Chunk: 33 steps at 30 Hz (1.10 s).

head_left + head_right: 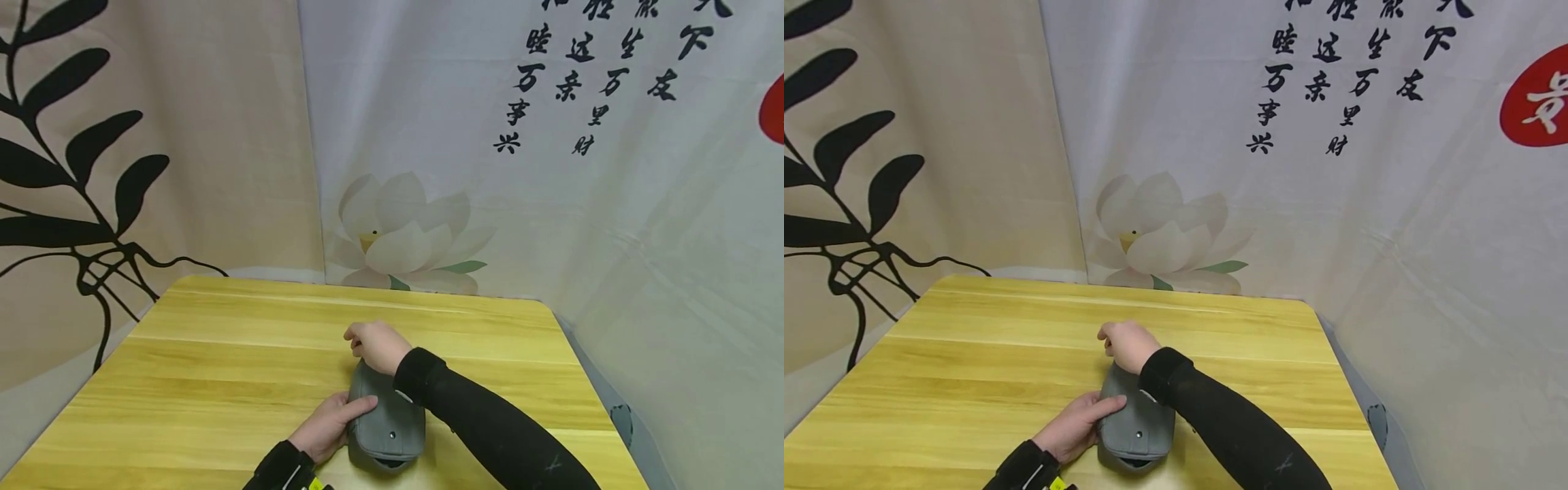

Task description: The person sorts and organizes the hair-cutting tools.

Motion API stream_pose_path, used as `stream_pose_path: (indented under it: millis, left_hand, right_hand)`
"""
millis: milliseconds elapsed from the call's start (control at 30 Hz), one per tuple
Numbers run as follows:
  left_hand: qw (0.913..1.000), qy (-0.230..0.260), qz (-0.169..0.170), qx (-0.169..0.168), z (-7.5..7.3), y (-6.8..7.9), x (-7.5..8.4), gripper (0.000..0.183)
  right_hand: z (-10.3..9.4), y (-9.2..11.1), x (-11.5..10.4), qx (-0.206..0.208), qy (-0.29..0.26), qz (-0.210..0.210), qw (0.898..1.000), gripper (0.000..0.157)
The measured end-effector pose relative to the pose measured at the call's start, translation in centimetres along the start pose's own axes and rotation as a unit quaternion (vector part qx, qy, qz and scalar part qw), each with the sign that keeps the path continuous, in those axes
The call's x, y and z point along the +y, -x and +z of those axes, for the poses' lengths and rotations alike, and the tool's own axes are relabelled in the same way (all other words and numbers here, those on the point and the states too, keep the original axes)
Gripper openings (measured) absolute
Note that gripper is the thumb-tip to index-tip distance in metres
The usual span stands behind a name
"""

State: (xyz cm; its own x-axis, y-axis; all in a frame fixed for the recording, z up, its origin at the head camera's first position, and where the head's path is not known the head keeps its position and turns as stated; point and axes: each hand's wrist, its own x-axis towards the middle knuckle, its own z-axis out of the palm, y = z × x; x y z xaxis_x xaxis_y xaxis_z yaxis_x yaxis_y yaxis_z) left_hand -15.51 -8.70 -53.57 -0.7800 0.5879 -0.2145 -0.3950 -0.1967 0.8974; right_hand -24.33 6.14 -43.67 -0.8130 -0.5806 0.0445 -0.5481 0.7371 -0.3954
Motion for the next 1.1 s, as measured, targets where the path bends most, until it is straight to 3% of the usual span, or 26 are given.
stream_pose_path:
  millis: [200, 333, 500, 600, 700, 800, 933, 1100]
  left_hand:
    - [1.0000, -0.001, -0.002, 0.001, 0.1, 0.0, -0.1, 0.055]
    - [0.9999, -0.007, -0.005, 0.006, 0.2, 0.0, -0.1, 0.058]
    - [0.9999, -0.014, -0.003, 0.007, 0.3, -0.1, 0.0, 0.056]
    - [0.9999, -0.012, 0.001, 0.000, 0.3, -0.1, 0.0, 0.054]
    - [1.0000, -0.009, 0.002, 0.000, 0.2, -0.1, 0.0, 0.055]
    - [0.9999, -0.008, 0.000, 0.012, 0.2, -0.1, 0.0, 0.058]
    - [0.9997, -0.009, -0.001, 0.023, 0.2, 0.0, 0.1, 0.060]
    - [0.9996, -0.011, 0.001, 0.027, 0.3, 0.0, 0.0, 0.059]
  right_hand:
    - [0.5, -0.3, 0.7, 0.017, 0.057, 0.043, 0.997, 0.018]
    - [0.5, -0.5, 0.7, -0.014, 0.106, 0.041, 0.993, 0.018]
    - [-0.4, -0.1, -0.5, -0.068, 0.172, 0.058, 0.981, 0.032]
    - [-1.2, 0.0, -0.8, -0.106, 0.163, 0.031, 0.980, 0.032]
    - [-1.9, -0.2, -0.1, -0.146, 0.108, -0.007, 0.983, 0.018]
    - [-2.3, -0.6, 0.8, -0.170, 0.074, -0.020, 0.982, 0.010]
    - [-2.3, -1.0, 1.5, -0.162, 0.067, -0.033, 0.984, 0.013]
    - [-1.6, -1.0, 1.4, -0.104, 0.089, -0.032, 0.990, 0.007]
